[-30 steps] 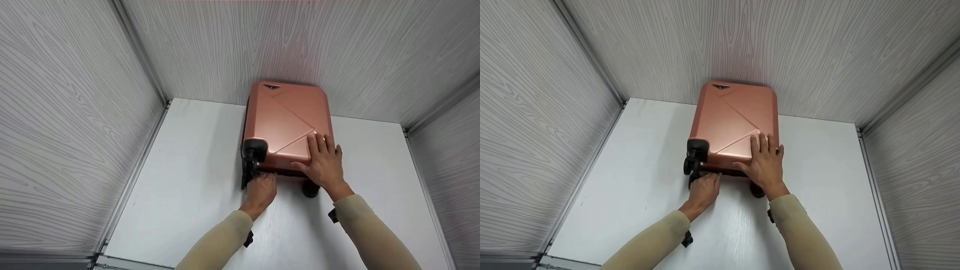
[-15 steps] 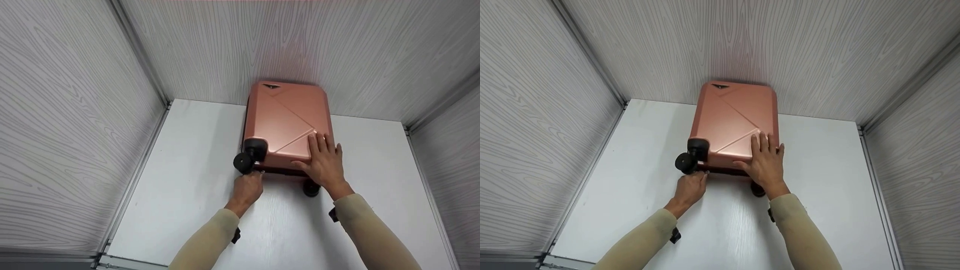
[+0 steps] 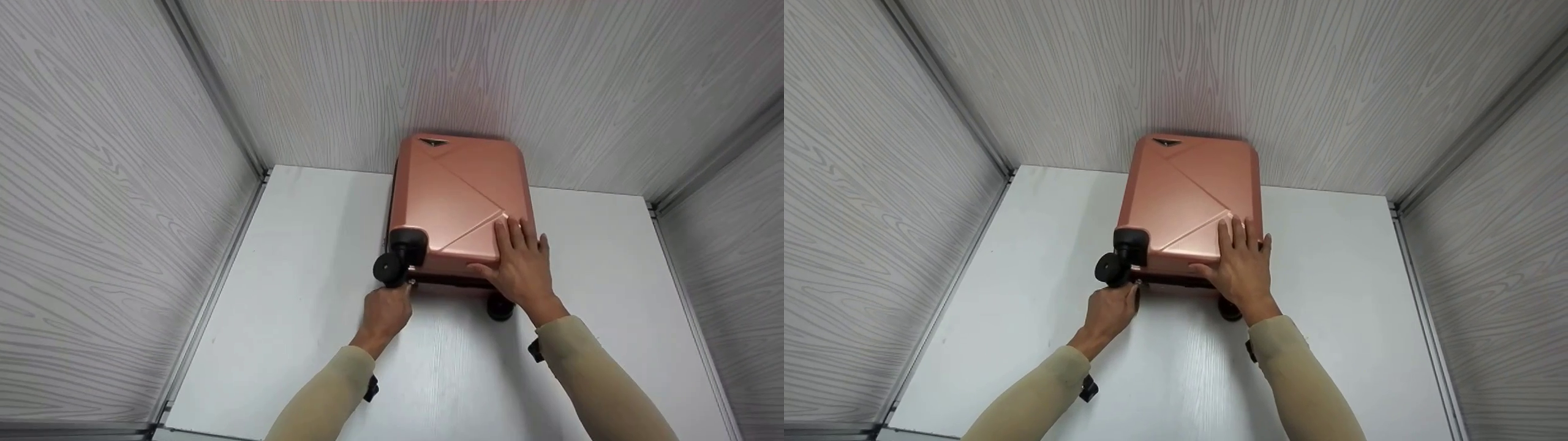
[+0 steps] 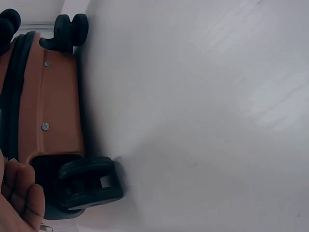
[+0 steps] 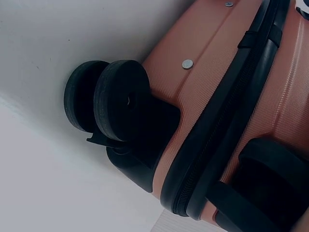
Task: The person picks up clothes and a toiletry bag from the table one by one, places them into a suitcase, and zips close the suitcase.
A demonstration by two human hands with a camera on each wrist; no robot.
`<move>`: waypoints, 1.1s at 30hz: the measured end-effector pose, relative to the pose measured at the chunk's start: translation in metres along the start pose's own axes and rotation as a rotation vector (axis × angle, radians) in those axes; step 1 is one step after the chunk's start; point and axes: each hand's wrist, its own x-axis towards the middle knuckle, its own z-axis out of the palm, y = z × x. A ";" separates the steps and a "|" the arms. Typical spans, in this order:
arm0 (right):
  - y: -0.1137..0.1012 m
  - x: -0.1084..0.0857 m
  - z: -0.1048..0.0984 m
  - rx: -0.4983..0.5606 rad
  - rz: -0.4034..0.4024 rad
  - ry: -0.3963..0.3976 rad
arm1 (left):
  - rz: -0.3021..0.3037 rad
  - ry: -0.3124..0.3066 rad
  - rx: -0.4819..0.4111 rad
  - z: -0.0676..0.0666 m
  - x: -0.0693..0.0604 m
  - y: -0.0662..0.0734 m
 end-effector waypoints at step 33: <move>0.001 -0.007 0.001 0.052 0.000 0.038 | -0.260 -0.188 -0.199 -0.016 0.013 -0.049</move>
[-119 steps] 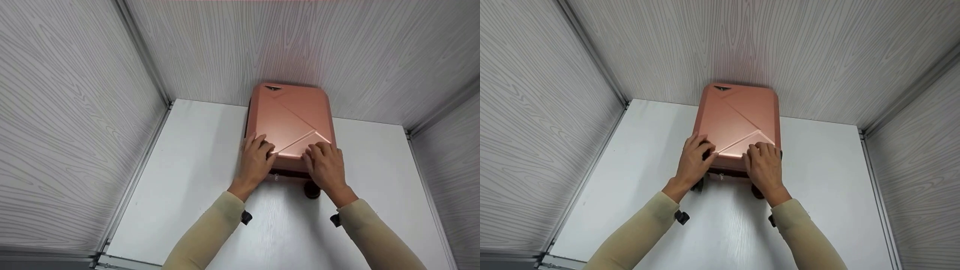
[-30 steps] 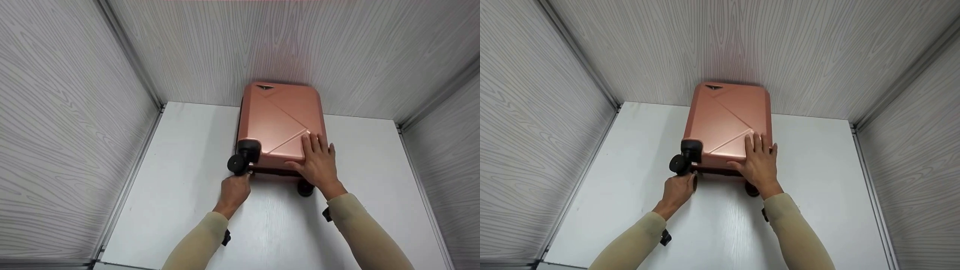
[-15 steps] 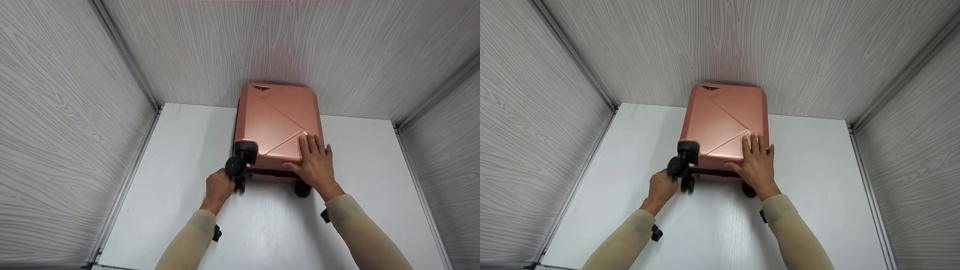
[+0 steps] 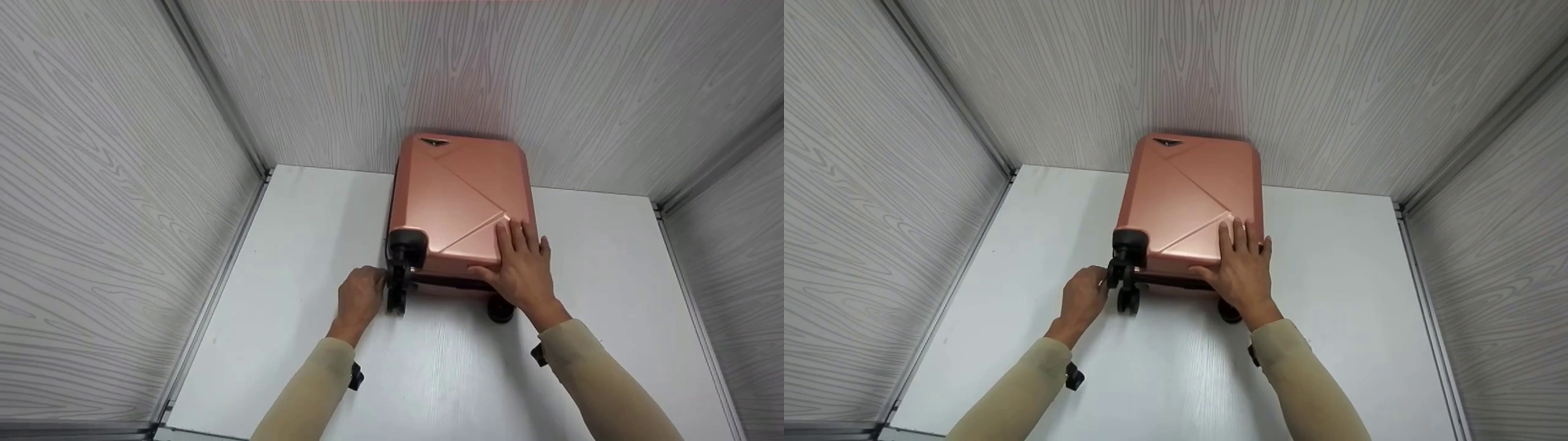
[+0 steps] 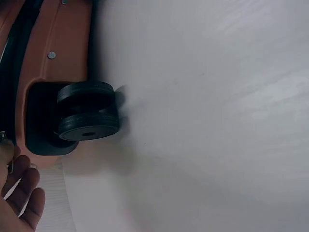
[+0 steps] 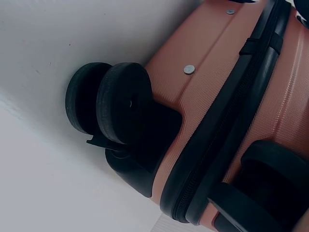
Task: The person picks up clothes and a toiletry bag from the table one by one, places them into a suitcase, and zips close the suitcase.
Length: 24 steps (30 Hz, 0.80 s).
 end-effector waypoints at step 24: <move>0.001 -0.001 0.003 -0.027 -0.010 0.044 | 0.065 0.184 0.113 0.003 0.025 -0.011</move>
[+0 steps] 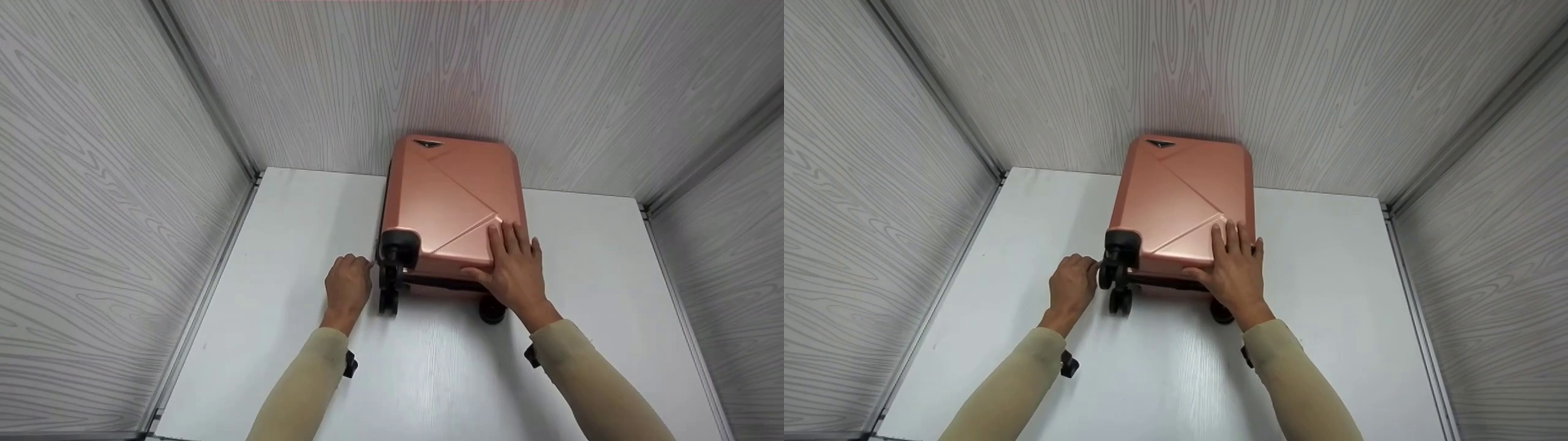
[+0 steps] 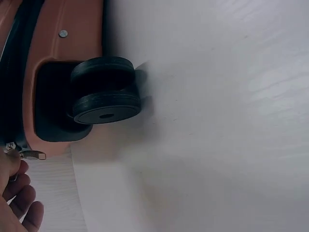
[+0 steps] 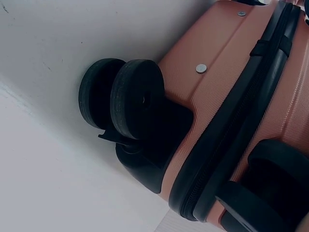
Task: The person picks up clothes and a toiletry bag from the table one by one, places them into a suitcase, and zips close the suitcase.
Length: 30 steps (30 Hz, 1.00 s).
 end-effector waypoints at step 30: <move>-0.002 0.001 0.005 -0.018 -0.008 0.011 | -0.165 -0.109 -0.019 0.010 0.038 -0.009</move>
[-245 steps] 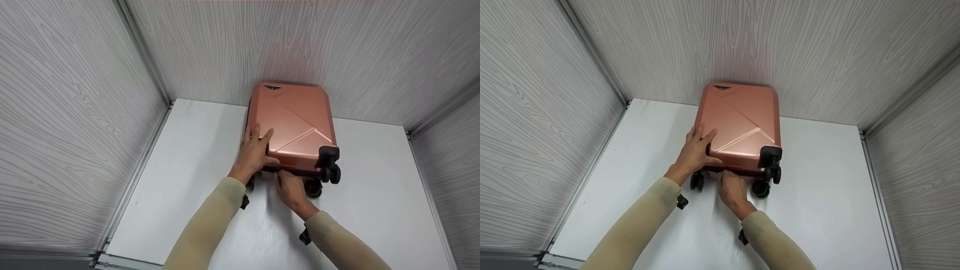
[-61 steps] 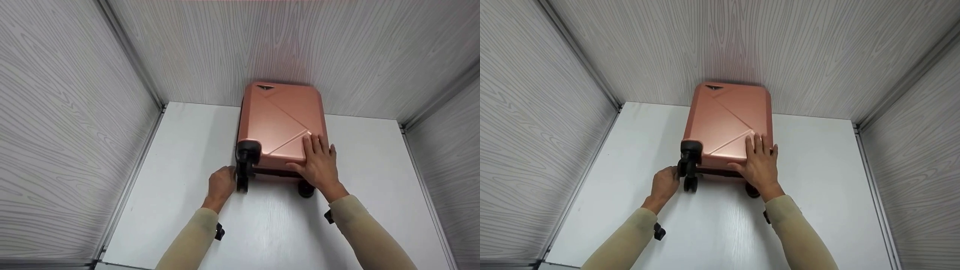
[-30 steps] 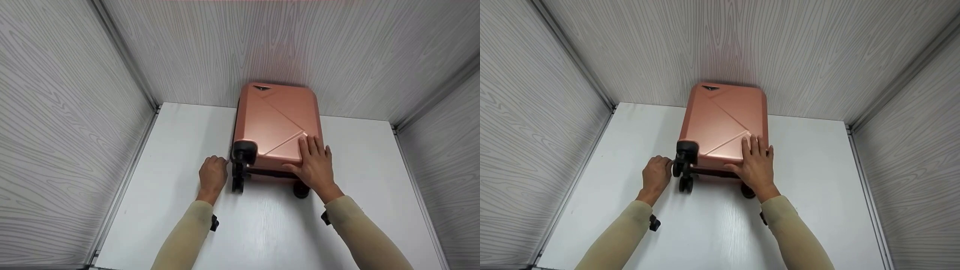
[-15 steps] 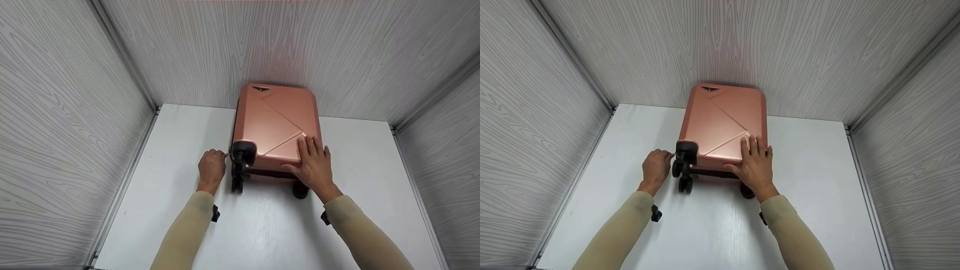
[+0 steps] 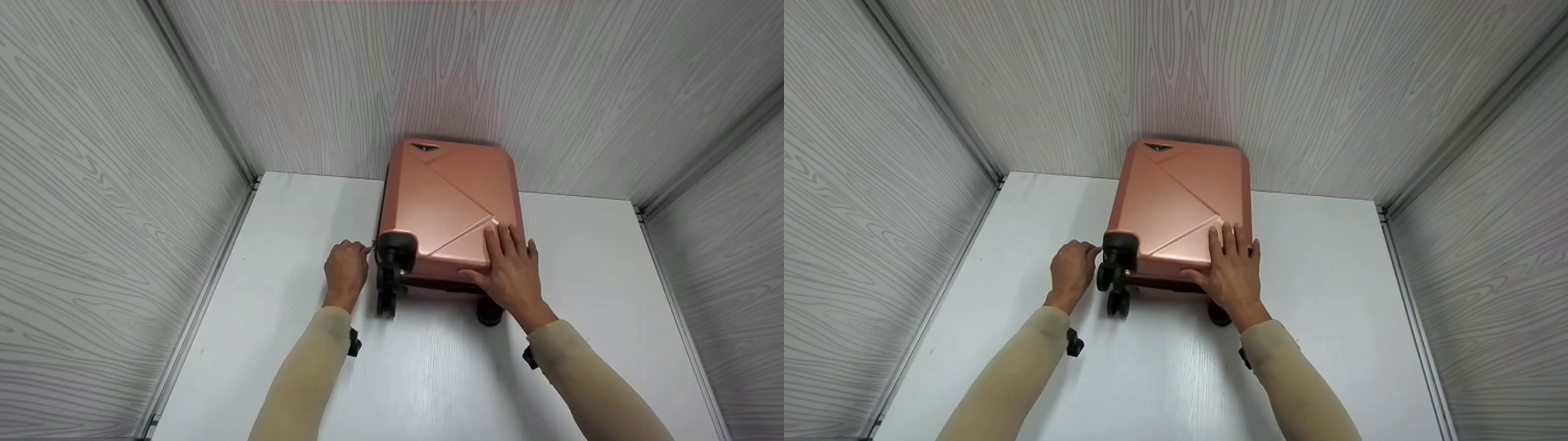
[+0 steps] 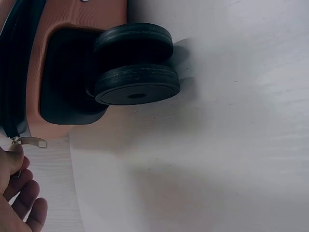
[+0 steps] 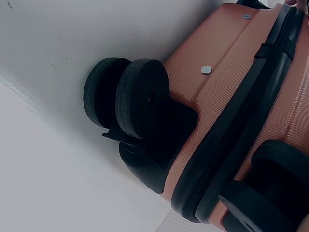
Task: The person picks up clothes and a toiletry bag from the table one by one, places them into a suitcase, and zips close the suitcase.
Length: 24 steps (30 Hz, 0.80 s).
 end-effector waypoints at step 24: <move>0.002 -0.001 -0.010 0.100 0.017 -0.068 | -0.092 -0.186 -0.034 -0.005 -0.001 0.007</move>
